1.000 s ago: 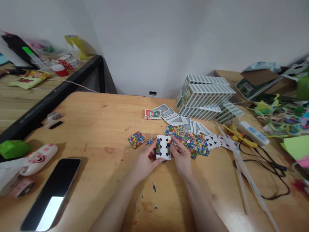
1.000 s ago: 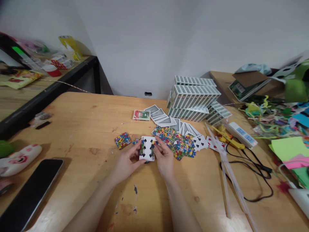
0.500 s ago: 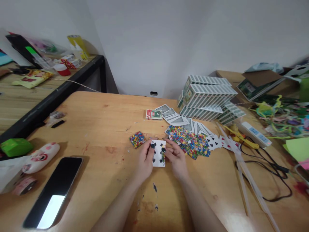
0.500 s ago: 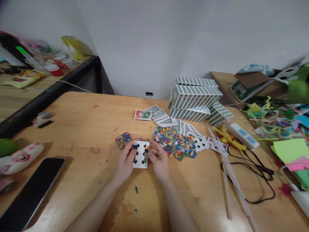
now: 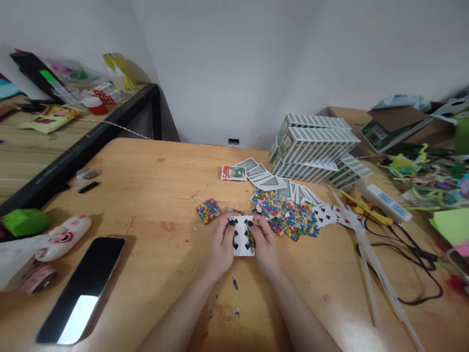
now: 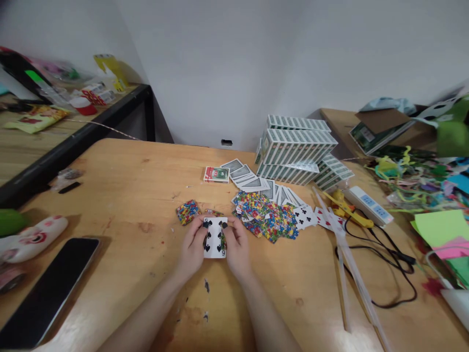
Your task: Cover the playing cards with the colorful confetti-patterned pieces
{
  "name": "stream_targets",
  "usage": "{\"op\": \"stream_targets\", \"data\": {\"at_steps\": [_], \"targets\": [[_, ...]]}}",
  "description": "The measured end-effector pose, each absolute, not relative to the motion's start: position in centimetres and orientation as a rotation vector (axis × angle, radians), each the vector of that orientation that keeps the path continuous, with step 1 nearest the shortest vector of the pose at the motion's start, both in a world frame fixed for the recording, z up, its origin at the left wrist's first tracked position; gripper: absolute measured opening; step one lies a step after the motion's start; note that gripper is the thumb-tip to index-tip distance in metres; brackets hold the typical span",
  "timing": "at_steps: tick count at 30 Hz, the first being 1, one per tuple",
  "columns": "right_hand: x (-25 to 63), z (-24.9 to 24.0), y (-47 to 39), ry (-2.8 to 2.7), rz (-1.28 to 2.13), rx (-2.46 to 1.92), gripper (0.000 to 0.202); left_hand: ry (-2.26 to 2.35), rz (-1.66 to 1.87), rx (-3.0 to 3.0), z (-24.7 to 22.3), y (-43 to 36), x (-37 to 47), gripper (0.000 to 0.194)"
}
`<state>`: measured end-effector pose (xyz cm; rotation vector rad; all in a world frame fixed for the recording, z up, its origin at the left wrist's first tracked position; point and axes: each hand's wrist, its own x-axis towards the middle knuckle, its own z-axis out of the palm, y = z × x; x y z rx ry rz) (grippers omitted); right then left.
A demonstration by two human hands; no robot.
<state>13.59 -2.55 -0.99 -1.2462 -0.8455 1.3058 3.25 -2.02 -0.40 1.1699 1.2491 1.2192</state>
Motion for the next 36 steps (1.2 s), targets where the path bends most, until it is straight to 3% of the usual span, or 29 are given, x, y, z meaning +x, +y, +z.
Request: {"op": "stream_targets", "data": {"at_steps": [36], "targets": [[13.4, -1.11, -2.77, -0.972, 1.118, -1.338, 0.013, 1.312, 1.173, 1.045, 0.0, -2.44, 3.64, 0.017]]}}
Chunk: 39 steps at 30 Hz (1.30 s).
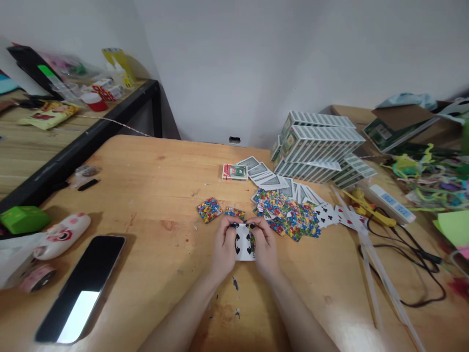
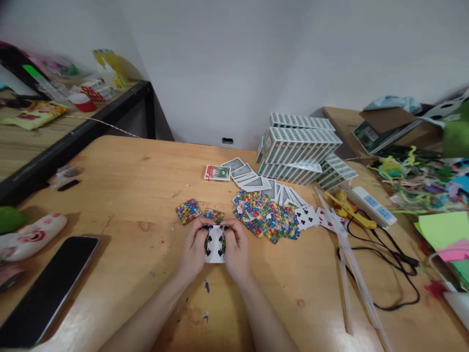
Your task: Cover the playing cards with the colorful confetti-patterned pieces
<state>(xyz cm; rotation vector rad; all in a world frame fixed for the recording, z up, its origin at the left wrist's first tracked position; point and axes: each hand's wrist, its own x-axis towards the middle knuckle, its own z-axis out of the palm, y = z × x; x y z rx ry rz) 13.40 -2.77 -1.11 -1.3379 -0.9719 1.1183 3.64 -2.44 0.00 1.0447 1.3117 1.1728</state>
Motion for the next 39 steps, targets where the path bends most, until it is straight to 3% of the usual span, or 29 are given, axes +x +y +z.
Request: {"op": "stream_targets", "data": {"at_steps": [39], "targets": [[13.01, -0.7, -3.08, -0.852, 1.266, -1.185, 0.012, 1.29, 1.348, 1.021, 0.49, -2.63, 3.72, 0.009]]}}
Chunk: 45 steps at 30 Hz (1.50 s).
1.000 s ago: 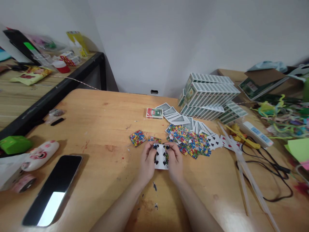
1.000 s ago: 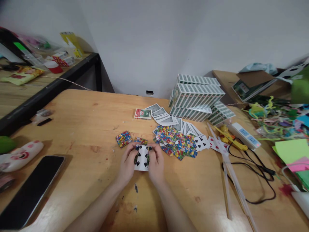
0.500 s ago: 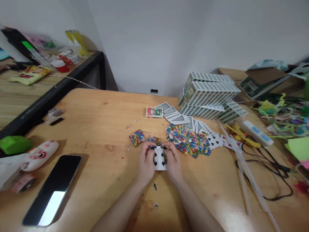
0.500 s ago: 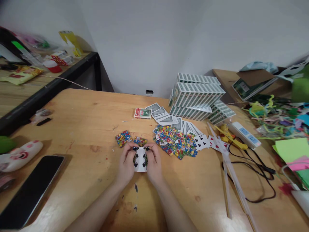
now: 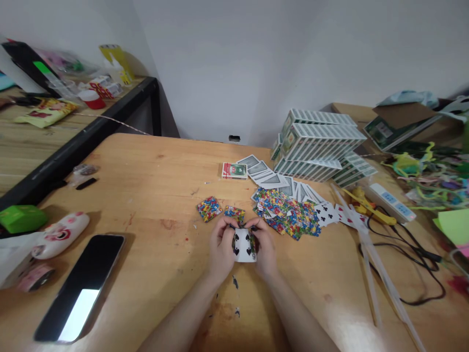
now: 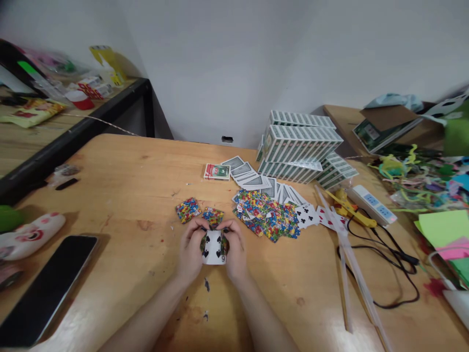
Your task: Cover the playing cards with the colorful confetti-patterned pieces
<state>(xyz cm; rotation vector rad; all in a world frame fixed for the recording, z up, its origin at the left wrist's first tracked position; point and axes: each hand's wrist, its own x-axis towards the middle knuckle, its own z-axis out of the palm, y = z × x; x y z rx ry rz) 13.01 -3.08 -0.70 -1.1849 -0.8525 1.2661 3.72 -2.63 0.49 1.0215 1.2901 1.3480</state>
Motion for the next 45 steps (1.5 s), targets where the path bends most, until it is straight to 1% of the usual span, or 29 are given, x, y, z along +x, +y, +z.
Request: {"op": "stream_targets", "data": {"at_steps": [2, 5, 8, 11, 15, 20, 24, 27, 29, 32, 40, 45], "targets": [[13.1, -0.9, -2.9, -0.789, 1.328, -1.103, 0.016, 1.257, 1.34, 1.065, 0.5, -2.8, 3.5, 0.01], [13.4, -1.2, -2.6, -0.733, 1.385, -1.148, 0.019, 1.205, 1.296, 1.166, 0.2, -2.9, 3.0, 0.01], [13.9, -1.2, -2.3, -0.779, 1.502, -1.216, 0.025, 1.166, 1.266, 1.266, -0.2, -2.7, 2.4, 0.012], [14.5, -1.0, -2.1, -0.841, 1.671, -1.167, 0.03, 1.129, 1.264, 1.33, -0.7, -2.5, 1.9, 0.012], [15.0, -0.9, -1.9, -0.925, 1.743, -1.107, 0.033, 1.061, 1.246, 1.355, -1.1, -2.5, 1.6, 0.011], [15.3, -1.4, -2.0, -1.001, 1.65, -1.171, 0.032, 1.021, 1.236, 1.34, -0.9, -2.1, 1.3, 0.01], [15.0, -1.5, -2.0, -1.023, 1.443, -1.26, 0.031, 1.023, 1.356, 1.239, -0.6, -1.3, 1.4, 0.022], [14.6, -1.3, -2.0, -1.029, 1.349, -1.281, 0.031, 1.137, 1.315, 1.187, -0.8, -1.0, 1.9, 0.016], [14.3, -1.3, -2.1, -1.033, 1.35, -1.257, 0.03, 1.238, 1.249, 1.192, -1.2, -1.1, 2.3, 0.016], [14.1, -1.2, -2.2, -1.017, 1.398, -1.198, 0.028, 1.32, 1.211, 1.201, -1.6, -1.2, 2.6, 0.022], [14.2, -1.4, -2.3, -0.877, 1.523, -1.123, 0.027, 1.314, 1.237, 1.227, -1.4, -1.3, 2.4, 0.027], [14.0, -1.3, -2.5, -0.91, 1.43, -1.15, 0.024, 1.294, 1.253, 1.213, -1.6, -1.5, 2.3, 0.027]]}}
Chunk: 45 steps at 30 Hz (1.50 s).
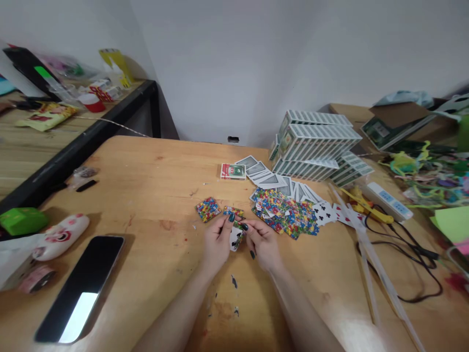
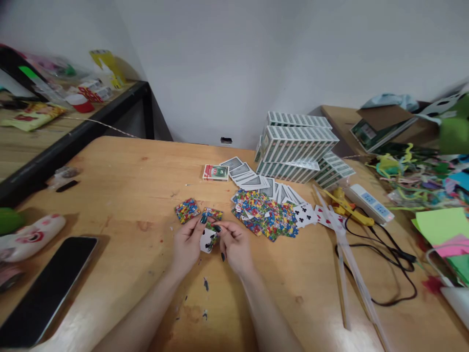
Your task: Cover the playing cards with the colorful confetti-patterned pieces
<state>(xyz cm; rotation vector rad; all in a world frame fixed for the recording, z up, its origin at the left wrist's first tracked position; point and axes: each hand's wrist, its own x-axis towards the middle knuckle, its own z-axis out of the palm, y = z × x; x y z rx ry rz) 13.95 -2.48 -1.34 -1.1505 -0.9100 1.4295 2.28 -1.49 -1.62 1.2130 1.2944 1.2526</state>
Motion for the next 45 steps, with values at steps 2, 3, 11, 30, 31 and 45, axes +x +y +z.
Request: {"op": "stream_targets", "data": {"at_steps": [2, 3, 11, 30, 31, 45], "targets": [[13.8, -1.3, -2.5, -0.915, 1.387, -1.164, 0.023, 1.289, 1.243, 1.196, -1.7, -1.5, 2.3, 0.027], [13.7, -1.2, -2.6, -0.921, 1.369, -1.174, 0.023, 1.292, 1.233, 1.182, -1.7, -1.5, 2.3, 0.027], [13.3, -1.2, -3.0, -1.018, 1.16, -1.214, 0.021, 1.398, 1.279, 1.181, -1.6, -1.2, 2.8, 0.023], [12.8, -0.8, -2.7, -0.537, 1.479, -0.981, 0.017, 1.201, 1.332, 0.975, -1.2, -1.6, 3.4, 0.023], [12.7, -0.7, -2.7, -0.55, 1.475, -0.974, 0.016, 1.163, 1.356, 0.947, -1.2, -1.7, 3.4, 0.023], [13.2, -1.4, -3.1, -0.736, 1.263, -1.105, 0.012, 1.189, 1.338, 0.949, -0.2, -2.1, 4.1, 0.024]]}}
